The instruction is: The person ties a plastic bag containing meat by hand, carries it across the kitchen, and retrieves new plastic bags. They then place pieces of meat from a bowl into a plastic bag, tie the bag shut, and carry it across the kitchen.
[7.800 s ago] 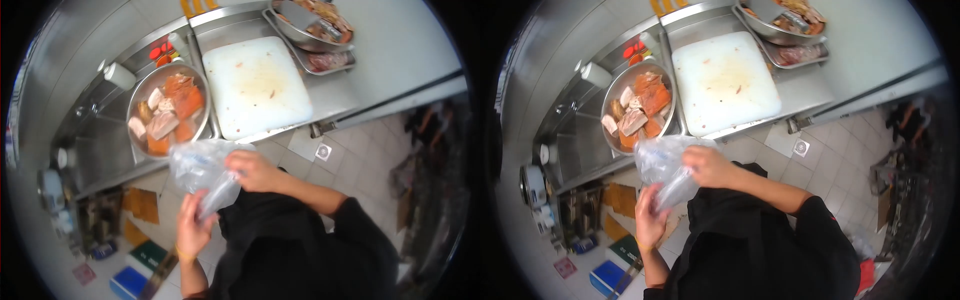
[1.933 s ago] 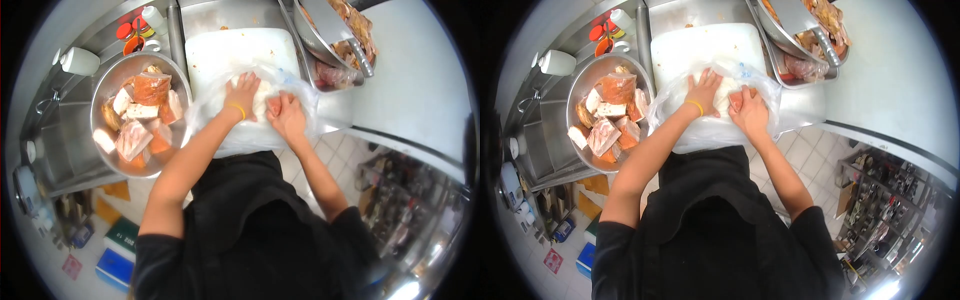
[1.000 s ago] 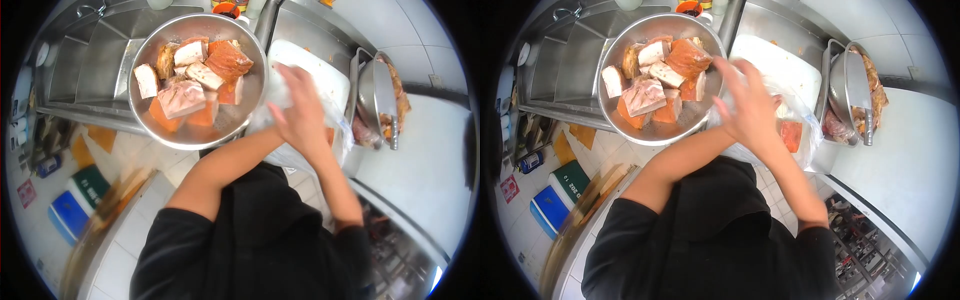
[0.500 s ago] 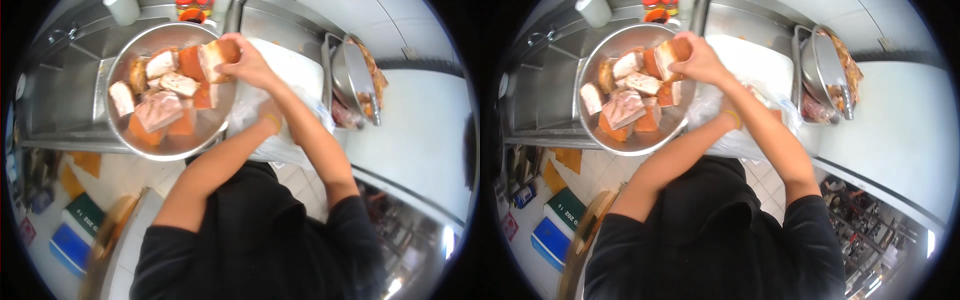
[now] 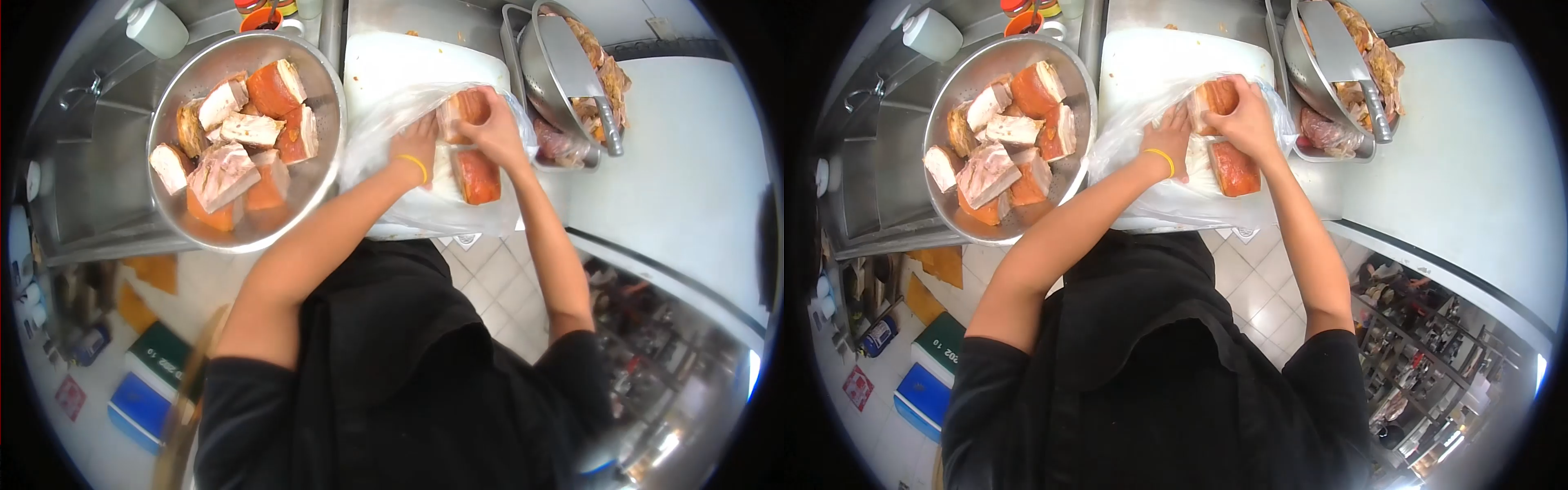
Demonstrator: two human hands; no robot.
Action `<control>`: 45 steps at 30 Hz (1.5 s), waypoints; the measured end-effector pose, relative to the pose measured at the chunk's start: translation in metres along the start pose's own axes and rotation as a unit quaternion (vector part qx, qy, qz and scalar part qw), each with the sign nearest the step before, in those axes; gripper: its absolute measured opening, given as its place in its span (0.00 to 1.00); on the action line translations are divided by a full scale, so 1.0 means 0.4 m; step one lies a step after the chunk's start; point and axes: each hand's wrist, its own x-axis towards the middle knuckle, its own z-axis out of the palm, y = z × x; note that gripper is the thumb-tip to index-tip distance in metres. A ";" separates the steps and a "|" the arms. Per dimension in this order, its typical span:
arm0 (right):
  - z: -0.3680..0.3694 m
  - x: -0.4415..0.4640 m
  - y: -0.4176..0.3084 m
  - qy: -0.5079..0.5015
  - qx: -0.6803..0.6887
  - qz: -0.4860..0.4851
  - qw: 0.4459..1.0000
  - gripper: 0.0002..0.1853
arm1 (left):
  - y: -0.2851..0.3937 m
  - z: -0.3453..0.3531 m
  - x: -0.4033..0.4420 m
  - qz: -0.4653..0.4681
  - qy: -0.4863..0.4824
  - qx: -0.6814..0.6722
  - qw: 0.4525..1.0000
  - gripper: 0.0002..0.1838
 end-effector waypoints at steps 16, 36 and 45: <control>-0.136 0.028 0.052 0.174 -0.467 -0.118 0.859 0.36 | -0.006 0.026 0.015 0.040 0.063 -0.068 0.995 0.66; 0.541 0.028 -0.487 -0.177 -0.055 -0.422 0.887 0.31 | 0.097 0.427 0.224 0.131 0.101 -0.835 0.524 0.24; 0.587 0.052 -0.526 -0.288 -0.162 -0.383 0.863 0.38 | 0.085 0.565 0.304 0.123 -0.050 -0.903 0.408 0.28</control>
